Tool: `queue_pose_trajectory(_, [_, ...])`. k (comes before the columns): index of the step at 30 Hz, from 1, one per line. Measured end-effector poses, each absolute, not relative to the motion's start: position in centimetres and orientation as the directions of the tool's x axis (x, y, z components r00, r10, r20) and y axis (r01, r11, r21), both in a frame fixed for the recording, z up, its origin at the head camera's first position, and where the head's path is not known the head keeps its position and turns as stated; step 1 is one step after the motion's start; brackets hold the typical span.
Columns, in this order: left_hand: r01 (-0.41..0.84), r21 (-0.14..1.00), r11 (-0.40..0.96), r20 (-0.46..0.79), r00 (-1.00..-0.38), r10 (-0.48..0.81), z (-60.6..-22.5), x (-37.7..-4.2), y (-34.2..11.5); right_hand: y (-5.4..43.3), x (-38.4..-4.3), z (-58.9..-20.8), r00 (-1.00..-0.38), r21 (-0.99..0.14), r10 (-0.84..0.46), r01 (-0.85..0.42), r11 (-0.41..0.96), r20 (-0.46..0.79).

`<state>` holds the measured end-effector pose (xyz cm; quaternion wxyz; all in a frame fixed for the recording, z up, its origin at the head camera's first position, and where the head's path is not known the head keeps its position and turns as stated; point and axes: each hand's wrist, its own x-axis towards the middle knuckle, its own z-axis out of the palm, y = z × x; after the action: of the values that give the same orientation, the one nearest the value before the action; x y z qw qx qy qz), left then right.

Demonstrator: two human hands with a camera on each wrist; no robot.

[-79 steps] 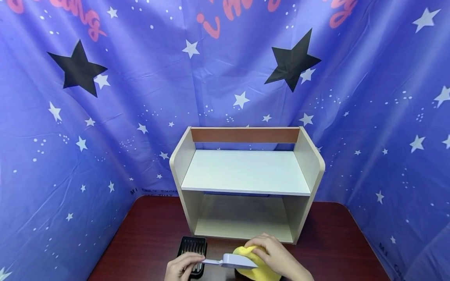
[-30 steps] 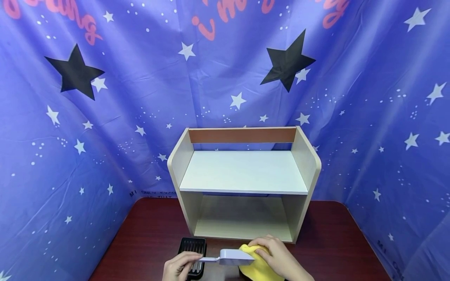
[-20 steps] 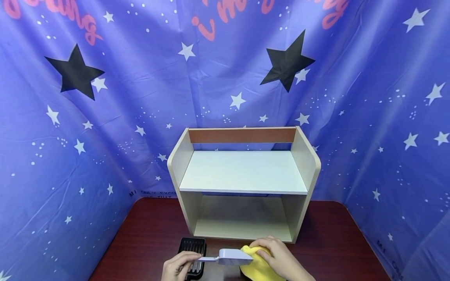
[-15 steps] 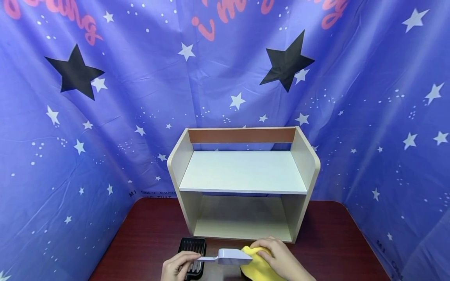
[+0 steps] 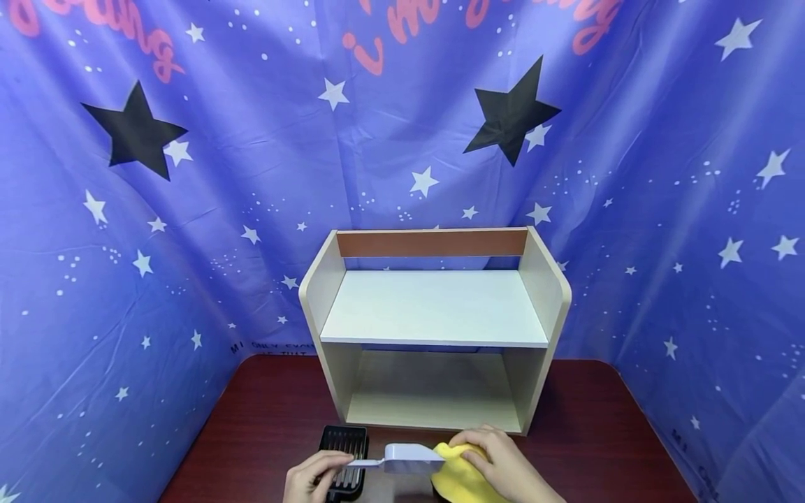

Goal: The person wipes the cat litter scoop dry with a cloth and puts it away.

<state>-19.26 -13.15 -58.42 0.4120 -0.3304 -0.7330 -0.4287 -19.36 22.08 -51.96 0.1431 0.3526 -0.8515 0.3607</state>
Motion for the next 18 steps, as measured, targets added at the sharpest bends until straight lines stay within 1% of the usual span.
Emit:
queue_pose_trajectory(5, [0.836,0.363,0.413,0.882,-0.451,0.138,-58.5,-19.3,-13.5,21.8,-19.4,-52.0,-0.730,-0.508,-0.466,-0.683,0.525,0.501])
queue_pose_trajectory(13, [0.823,0.390,0.412,0.874,-0.472,0.114,-57.7,-19.0,-13.6,21.9,-19.5,-52.1,-0.794,-0.591,-0.423,-0.608,0.530,0.436])
queue_pose_trajectory(18, [0.827,0.385,0.409,0.883,-0.459,0.097,-57.3,-19.1,-13.6,22.1,-19.6,-52.5,-0.808,-0.603,-0.408,-0.589,0.538,0.424])
